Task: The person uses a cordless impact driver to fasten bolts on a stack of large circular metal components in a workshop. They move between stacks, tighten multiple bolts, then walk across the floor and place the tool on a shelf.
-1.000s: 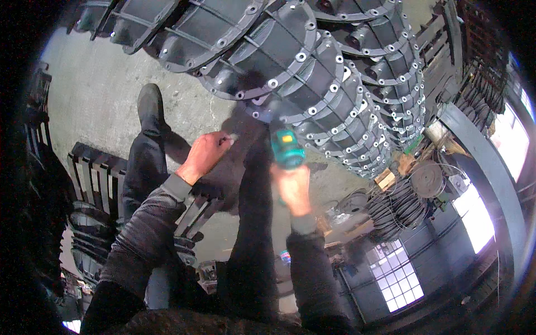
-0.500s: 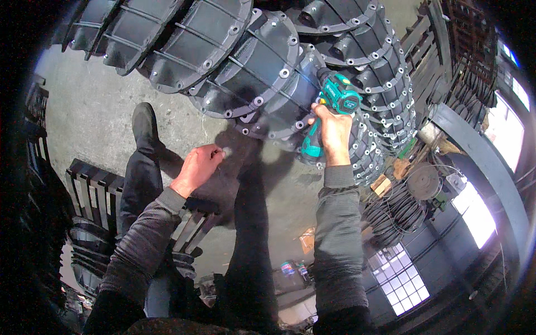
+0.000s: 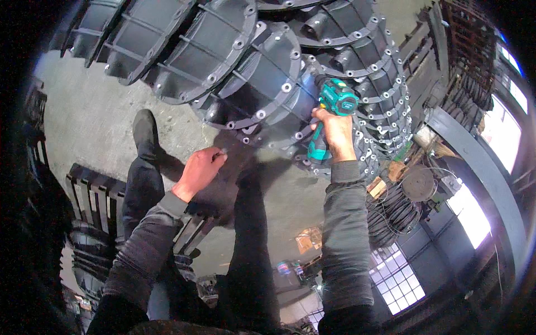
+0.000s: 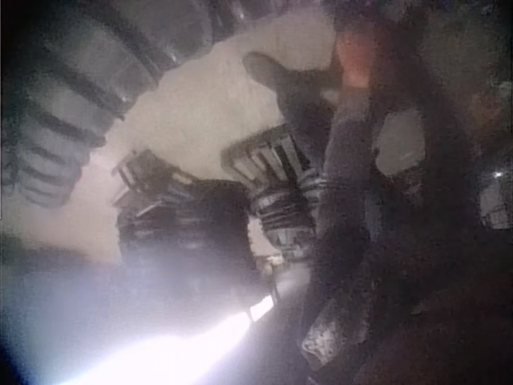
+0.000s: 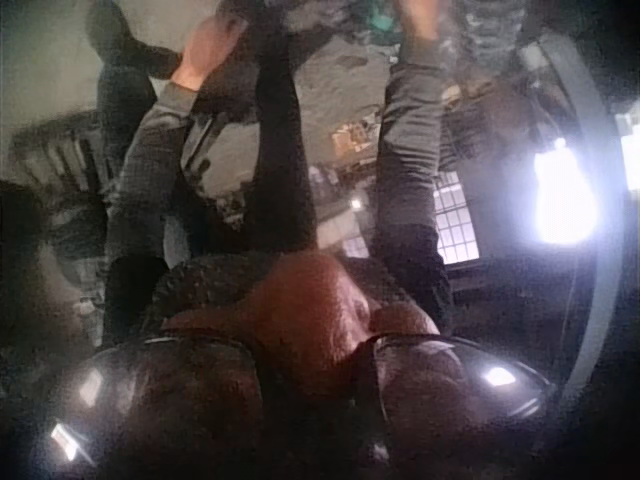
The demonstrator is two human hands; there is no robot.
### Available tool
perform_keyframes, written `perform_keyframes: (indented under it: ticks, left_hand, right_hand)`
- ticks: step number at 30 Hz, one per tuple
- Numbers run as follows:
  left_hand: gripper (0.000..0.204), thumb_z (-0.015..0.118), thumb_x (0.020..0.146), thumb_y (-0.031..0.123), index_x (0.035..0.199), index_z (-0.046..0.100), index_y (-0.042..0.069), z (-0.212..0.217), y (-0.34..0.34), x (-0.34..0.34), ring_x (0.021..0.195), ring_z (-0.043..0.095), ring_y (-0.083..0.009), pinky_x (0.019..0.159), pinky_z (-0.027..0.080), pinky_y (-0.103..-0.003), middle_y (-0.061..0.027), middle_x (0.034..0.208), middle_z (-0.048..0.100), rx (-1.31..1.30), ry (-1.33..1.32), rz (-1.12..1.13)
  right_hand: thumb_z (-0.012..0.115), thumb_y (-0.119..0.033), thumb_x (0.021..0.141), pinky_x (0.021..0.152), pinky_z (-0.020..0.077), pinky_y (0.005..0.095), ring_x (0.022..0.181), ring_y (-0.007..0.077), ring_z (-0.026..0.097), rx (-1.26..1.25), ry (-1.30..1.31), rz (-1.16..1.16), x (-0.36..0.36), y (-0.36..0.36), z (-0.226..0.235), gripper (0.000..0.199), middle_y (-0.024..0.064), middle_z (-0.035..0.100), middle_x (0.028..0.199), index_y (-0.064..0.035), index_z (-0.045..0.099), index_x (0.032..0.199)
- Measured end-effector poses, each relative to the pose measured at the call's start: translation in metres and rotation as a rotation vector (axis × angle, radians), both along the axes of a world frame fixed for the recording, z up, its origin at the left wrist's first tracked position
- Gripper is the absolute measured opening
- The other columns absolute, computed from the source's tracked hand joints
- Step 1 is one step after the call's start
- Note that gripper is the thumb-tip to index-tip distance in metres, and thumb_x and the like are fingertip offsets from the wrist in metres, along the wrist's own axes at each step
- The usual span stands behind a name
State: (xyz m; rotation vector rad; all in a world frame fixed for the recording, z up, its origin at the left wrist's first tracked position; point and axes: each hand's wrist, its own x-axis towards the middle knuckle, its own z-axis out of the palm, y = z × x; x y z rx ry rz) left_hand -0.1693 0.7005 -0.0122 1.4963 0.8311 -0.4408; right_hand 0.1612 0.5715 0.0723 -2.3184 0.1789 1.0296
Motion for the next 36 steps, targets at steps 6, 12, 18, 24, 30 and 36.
perform_keyframes:
  ticks: [6, 12, 18, 24, 30, 36]
  left_hand:
    - [0.026, 0.069, 0.100, 0.027, 0.104, 0.075, 0.002, 0.000, 0.007, 0.002, 0.086, 0.071, -0.0432, 0.075, 0.054, -0.050, -0.0214, 0.090, 0.074, -0.098, -0.025, 0.038]
    - [0.026, 0.071, 0.099, 0.023, 0.105, 0.075, -0.002, -0.009, 0.007, -0.001, 0.085, 0.073, -0.0413, 0.076, 0.056, -0.046, -0.0230, 0.091, 0.075, -0.112, 0.010, 0.040]
    - [0.024, 0.071, 0.099, 0.021, 0.105, 0.076, -0.001, -0.017, 0.004, -0.003, 0.086, 0.075, -0.0395, 0.076, 0.057, -0.046, -0.0213, 0.091, 0.077, -0.076, -0.013, 0.022]
    - [0.024, 0.072, 0.098, 0.022, 0.104, 0.077, -0.001, -0.016, 0.006, -0.001, 0.085, 0.075, -0.0383, 0.077, 0.057, -0.046, -0.0201, 0.090, 0.077, -0.090, -0.018, 0.032]
    - [0.023, 0.072, 0.098, 0.022, 0.103, 0.077, 0.000, -0.018, 0.003, -0.001, 0.086, 0.074, -0.0390, 0.078, 0.056, -0.046, -0.0202, 0.090, 0.077, -0.096, -0.020, 0.046]
    - [0.023, 0.071, 0.098, 0.022, 0.104, 0.077, 0.000, -0.012, 0.001, -0.001, 0.087, 0.074, -0.0393, 0.078, 0.057, -0.046, -0.0206, 0.091, 0.076, -0.084, -0.041, 0.032]
  right_hand:
    - [0.078, -0.012, 0.082, 0.061, 0.0579, 0.0368, 0.063, 0.0174, 0.070, -0.140, 0.017, 0.146, 0.026, 0.007, 0.015, 0.018, 0.0037, 0.073, 0.082, -0.0042, 0.072, 0.097]
    - [0.075, -0.009, 0.084, 0.062, 0.0560, 0.0384, 0.065, 0.0186, 0.071, -0.301, 0.082, 0.335, 0.048, 0.023, 0.023, 0.018, 0.0082, 0.073, 0.080, 0.0008, 0.068, 0.097]
    - [0.075, -0.010, 0.083, 0.062, 0.0571, 0.0380, 0.065, 0.0179, 0.071, -0.368, 0.057, 0.462, 0.055, 0.023, 0.020, 0.020, 0.0081, 0.073, 0.080, -0.0007, 0.070, 0.100]
    - [0.075, -0.007, 0.080, 0.059, 0.0558, 0.0375, 0.061, 0.0179, 0.070, -0.267, 0.063, 0.336, 0.054, 0.017, 0.014, 0.017, 0.0061, 0.070, 0.076, -0.0006, 0.069, 0.094]
    - [0.075, -0.010, 0.080, 0.058, 0.0554, 0.0371, 0.062, 0.0181, 0.071, -0.276, 0.039, 0.351, 0.055, 0.018, 0.015, 0.015, 0.0078, 0.072, 0.073, 0.0000, 0.071, 0.090]
    - [0.076, -0.013, 0.081, 0.061, 0.0566, 0.0387, 0.063, 0.0193, 0.072, -0.276, 0.049, 0.313, 0.056, 0.025, 0.020, 0.017, 0.0090, 0.073, 0.073, 0.0000, 0.072, 0.090]
